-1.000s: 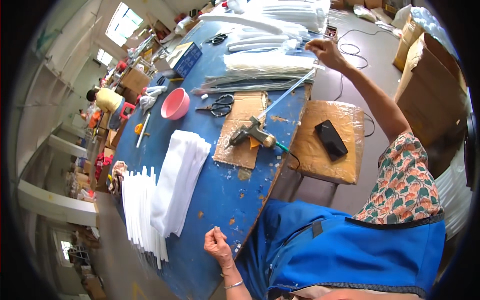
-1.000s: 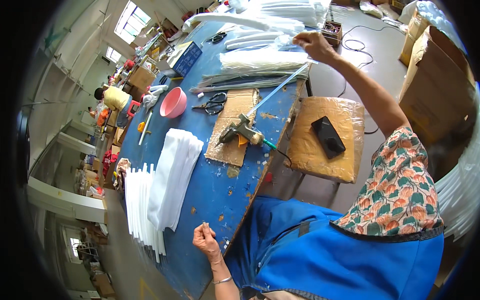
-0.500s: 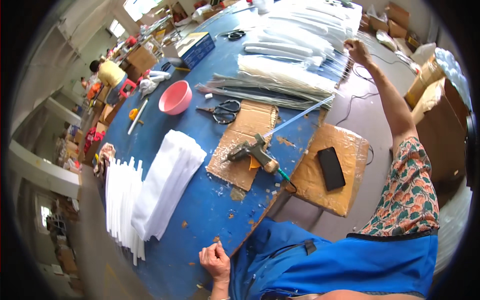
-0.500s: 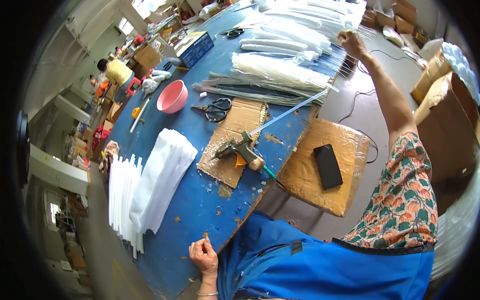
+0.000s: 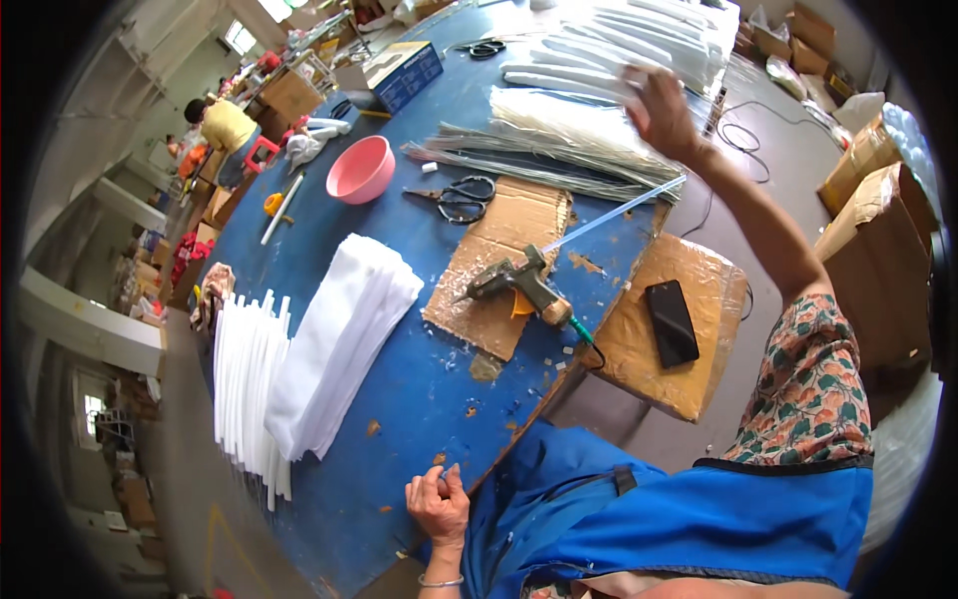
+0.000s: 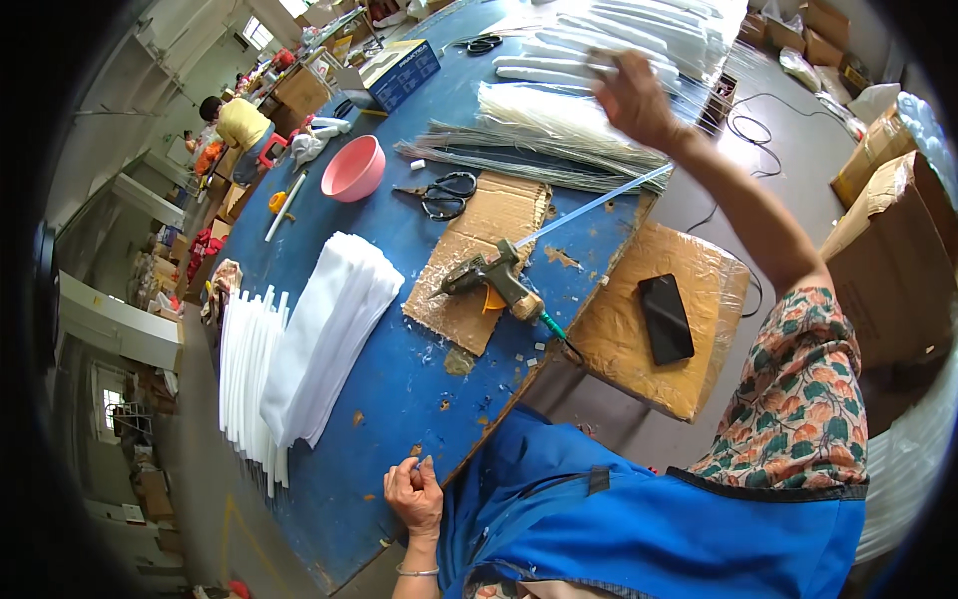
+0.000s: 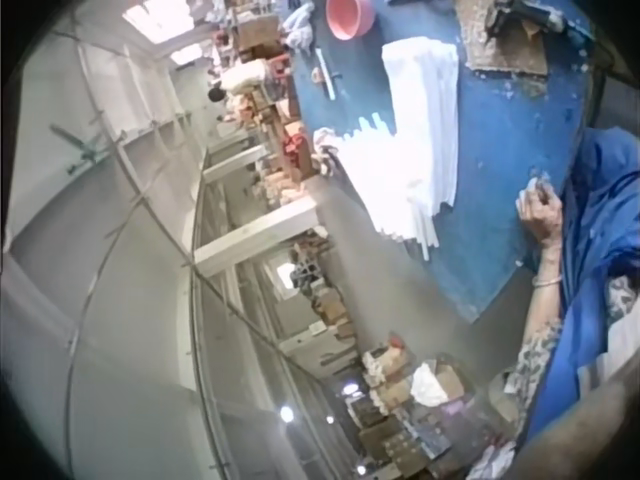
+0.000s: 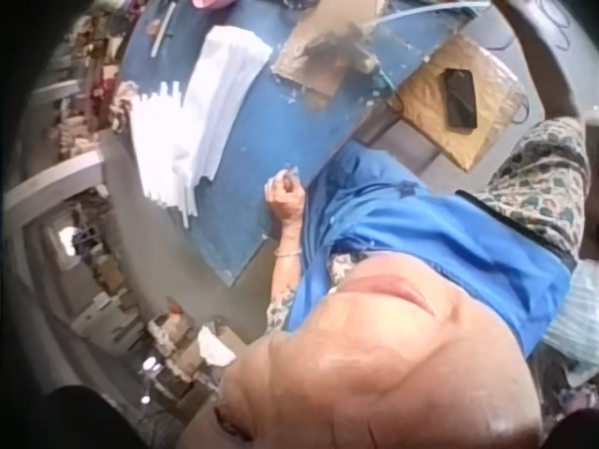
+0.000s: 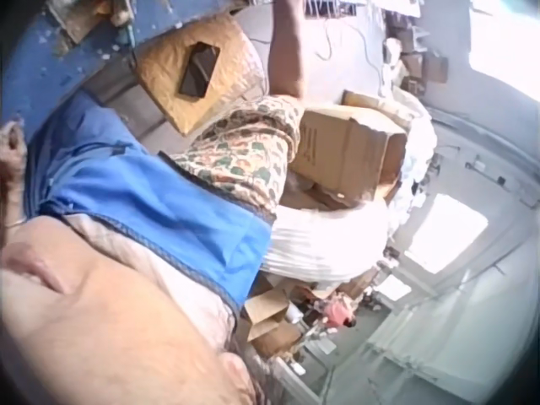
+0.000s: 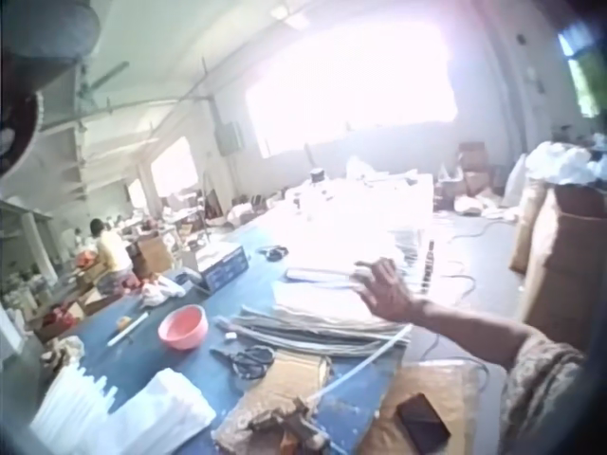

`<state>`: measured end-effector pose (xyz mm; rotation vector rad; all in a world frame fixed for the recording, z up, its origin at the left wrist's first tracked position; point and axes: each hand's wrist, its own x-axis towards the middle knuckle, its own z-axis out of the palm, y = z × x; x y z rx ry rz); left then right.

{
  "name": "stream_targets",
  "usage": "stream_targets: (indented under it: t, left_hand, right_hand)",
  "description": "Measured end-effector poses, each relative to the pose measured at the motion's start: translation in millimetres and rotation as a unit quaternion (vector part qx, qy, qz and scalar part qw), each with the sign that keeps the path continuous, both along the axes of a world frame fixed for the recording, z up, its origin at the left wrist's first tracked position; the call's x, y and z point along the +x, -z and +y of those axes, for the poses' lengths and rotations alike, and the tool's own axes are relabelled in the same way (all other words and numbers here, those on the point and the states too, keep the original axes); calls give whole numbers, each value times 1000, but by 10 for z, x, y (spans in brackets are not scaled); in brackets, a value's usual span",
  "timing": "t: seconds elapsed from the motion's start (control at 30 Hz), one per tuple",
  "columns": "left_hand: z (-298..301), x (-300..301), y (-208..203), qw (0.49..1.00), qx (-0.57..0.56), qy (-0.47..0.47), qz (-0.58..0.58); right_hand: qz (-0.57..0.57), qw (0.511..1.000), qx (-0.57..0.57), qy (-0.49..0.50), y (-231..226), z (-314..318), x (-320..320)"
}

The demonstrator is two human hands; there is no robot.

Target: The worker is assembling foam tubes by rolling foam sheets around rods and securing the edges with a hot glue gun.

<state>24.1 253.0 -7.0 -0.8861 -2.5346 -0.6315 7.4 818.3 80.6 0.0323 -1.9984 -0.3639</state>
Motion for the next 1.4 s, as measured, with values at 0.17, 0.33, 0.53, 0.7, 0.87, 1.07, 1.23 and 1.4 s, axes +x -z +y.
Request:
stream_targets:
  t: [0.17,0.33,0.53,0.7,0.87,1.07,1.23,1.4]
  left_hand:
    - [-56,42,32,999,28,37,21]
    - [-80,11,50,984,13,121,132]
    - [-34,251,-174,959,81,264,67]
    - [-235,538,-274,950,159,268,8]
    - [-455,744,-126,950,242,196,6]
    - [-672,980,-90,948,269,162,-48]
    - [-772,1081,-25,952,272,143,17]
    - [-845,1048,28,957,240,156,52]
  right_hand:
    - [-181,916,88,-347,252,-1435,69]
    - [-202,808,161,-530,328,-2456,202]
    - [-219,786,60,-575,103,-3226,241]
    - [-262,740,-76,-616,86,-3729,432]
    - [-303,711,-163,-613,194,-4124,661]
    - [-313,716,-244,-574,397,-4509,886]
    - [-431,566,-391,-583,326,-4623,983]
    - [-501,528,-405,-554,227,-4581,1006]
